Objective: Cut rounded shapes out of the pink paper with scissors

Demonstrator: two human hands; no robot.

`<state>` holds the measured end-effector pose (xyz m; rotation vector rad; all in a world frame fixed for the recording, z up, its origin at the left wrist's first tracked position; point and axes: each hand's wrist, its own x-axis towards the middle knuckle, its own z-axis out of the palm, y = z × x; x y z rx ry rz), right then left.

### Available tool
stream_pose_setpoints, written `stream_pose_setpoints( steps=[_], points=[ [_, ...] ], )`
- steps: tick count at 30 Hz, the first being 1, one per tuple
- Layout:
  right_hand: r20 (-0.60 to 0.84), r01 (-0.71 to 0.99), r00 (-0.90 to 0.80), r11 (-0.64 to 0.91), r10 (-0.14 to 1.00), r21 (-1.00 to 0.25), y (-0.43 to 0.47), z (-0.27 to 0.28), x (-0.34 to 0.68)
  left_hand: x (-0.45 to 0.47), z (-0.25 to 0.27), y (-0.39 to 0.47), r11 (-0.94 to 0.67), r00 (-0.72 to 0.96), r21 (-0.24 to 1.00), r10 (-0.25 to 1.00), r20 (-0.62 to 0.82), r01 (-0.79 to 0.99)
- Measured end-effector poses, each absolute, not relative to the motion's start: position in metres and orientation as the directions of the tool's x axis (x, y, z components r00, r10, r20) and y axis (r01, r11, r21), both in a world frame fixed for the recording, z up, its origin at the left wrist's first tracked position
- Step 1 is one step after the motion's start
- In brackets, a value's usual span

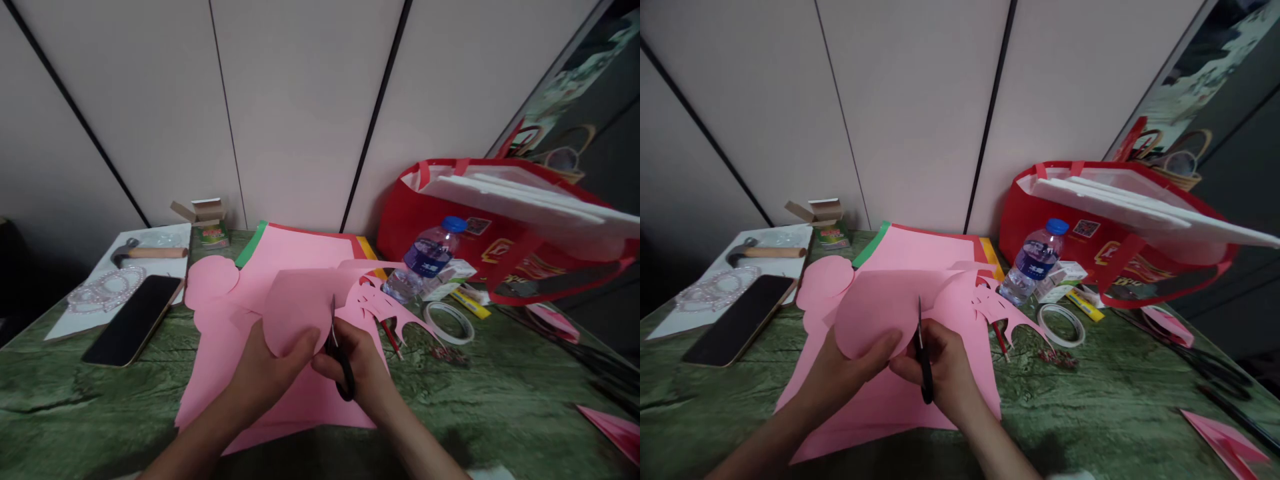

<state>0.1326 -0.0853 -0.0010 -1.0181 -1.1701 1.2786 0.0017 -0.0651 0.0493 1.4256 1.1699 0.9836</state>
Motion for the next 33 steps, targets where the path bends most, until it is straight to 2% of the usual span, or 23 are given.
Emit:
stream_pose_setpoints(
  steps=[22, 33],
  points=[
    [0.059, -0.162, -0.076, 0.046, 0.995, -0.986, -0.0858, -0.0009, 0.1328, -0.0008, 0.0531, -0.0616, -0.076, 0.271, 0.979, 0.962, 0.022, 0.188],
    [0.059, -0.142, -0.069, 0.048, 0.996, -0.989, -0.0845, -0.0023, 0.1336, -0.0026, 0.0561, -0.0613, -0.043, 0.260, 0.986, 0.966, -0.001, 0.163]
  ],
)
